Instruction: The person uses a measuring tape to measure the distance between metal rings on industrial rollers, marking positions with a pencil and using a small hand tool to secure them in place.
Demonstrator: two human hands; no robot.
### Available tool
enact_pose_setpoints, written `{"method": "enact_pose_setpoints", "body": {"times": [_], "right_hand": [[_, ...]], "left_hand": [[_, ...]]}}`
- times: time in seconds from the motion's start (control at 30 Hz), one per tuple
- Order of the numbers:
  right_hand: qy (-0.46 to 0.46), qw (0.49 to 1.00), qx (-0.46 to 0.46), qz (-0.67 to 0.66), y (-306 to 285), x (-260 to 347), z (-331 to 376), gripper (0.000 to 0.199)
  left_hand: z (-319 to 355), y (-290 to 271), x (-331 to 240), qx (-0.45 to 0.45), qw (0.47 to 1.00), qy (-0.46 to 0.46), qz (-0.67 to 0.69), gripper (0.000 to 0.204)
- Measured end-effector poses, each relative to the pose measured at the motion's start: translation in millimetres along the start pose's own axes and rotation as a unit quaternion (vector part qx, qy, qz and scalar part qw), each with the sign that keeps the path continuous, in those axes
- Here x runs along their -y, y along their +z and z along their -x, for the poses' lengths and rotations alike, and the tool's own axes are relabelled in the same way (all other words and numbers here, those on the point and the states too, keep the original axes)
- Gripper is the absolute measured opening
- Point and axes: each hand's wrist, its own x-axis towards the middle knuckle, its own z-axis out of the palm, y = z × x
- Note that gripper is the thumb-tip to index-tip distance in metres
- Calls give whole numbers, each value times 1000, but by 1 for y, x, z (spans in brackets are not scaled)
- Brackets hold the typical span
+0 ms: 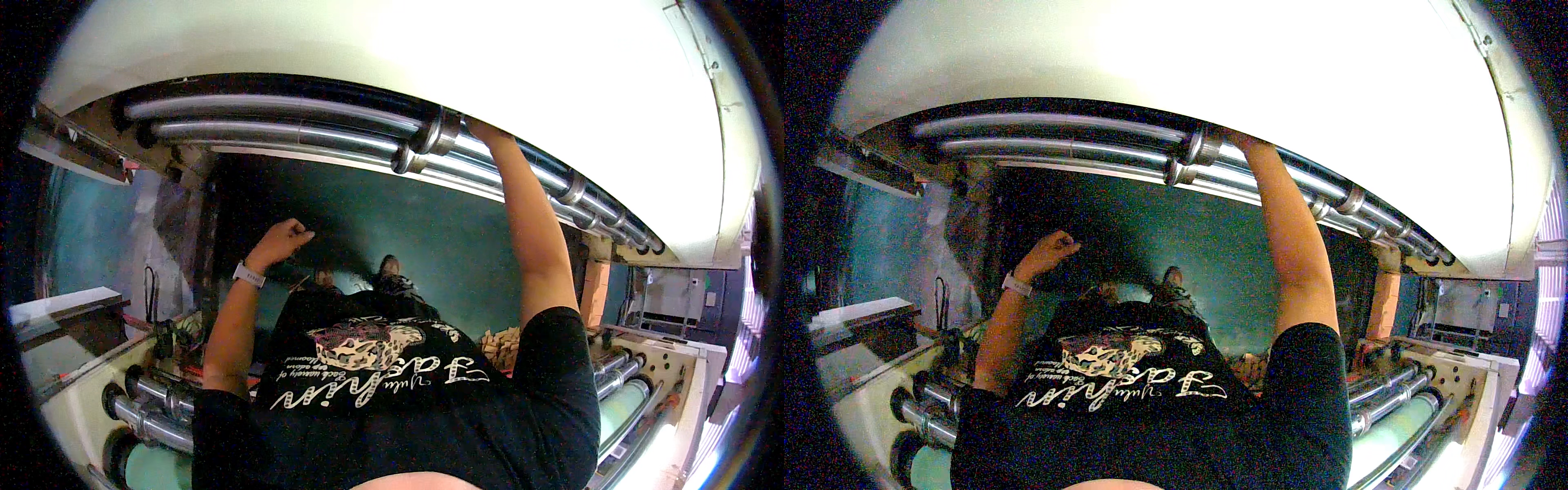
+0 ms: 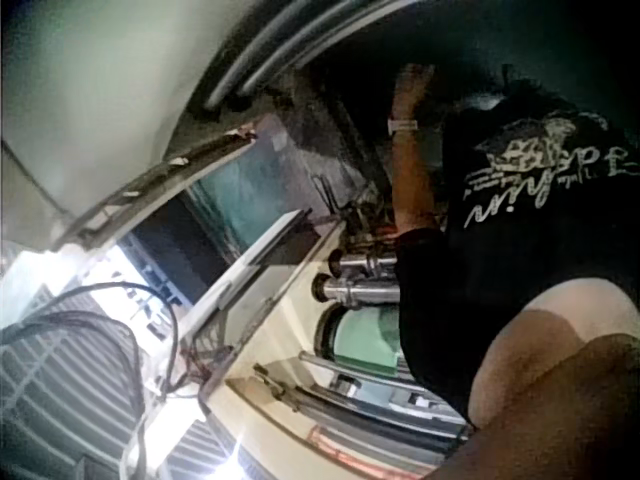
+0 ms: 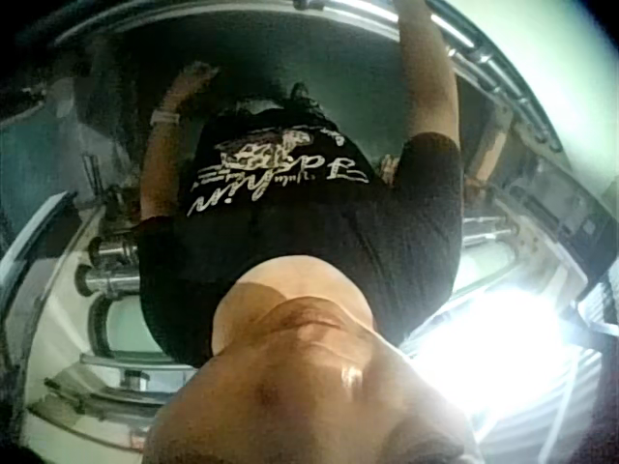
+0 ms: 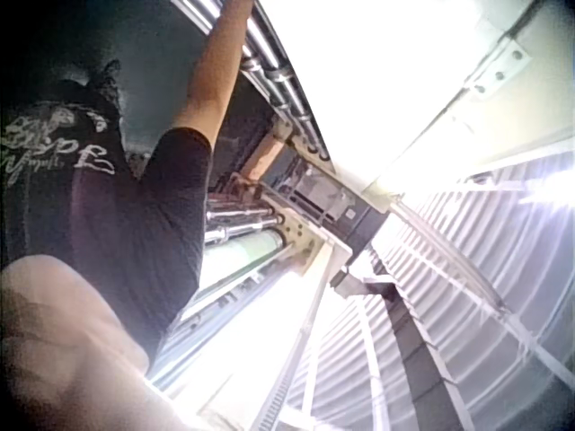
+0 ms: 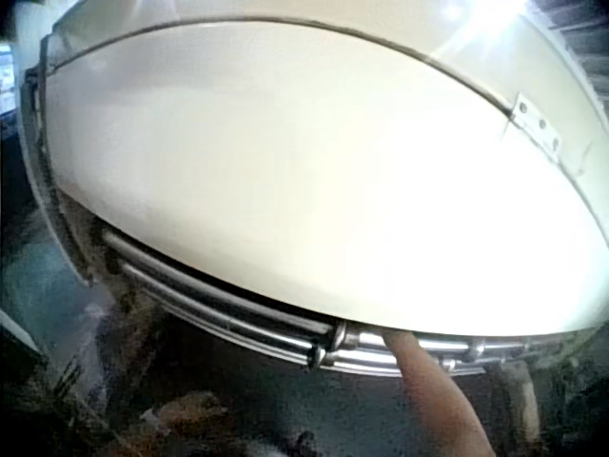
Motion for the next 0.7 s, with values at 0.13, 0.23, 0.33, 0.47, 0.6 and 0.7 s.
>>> {"method": "enact_pose_setpoints", "body": {"times": [0.13,0.23,0.33,0.47,0.6,0.7], "right_hand": [[21,1000,7,2,1,9,-4,22],[47,999,19,-7,7,22,-8,23],[70,997,25,-17,12,33,-4,23],[90,995,34,-21,9,29,3,24],[100,994,40,-27,8,21,11,25],[101,993,42,-37,9,19,11,25]], "left_hand": [[-17,2,13,2,999,28,23,40],[-31,5,20,34,998,24,37,41],[-36,4,11,43,998,33,22,42],[-48,13,14,51,996,41,56,41],[-42,18,8,59,996,4,62,40],[-36,21,-1,42,998,-17,46,39]]}}
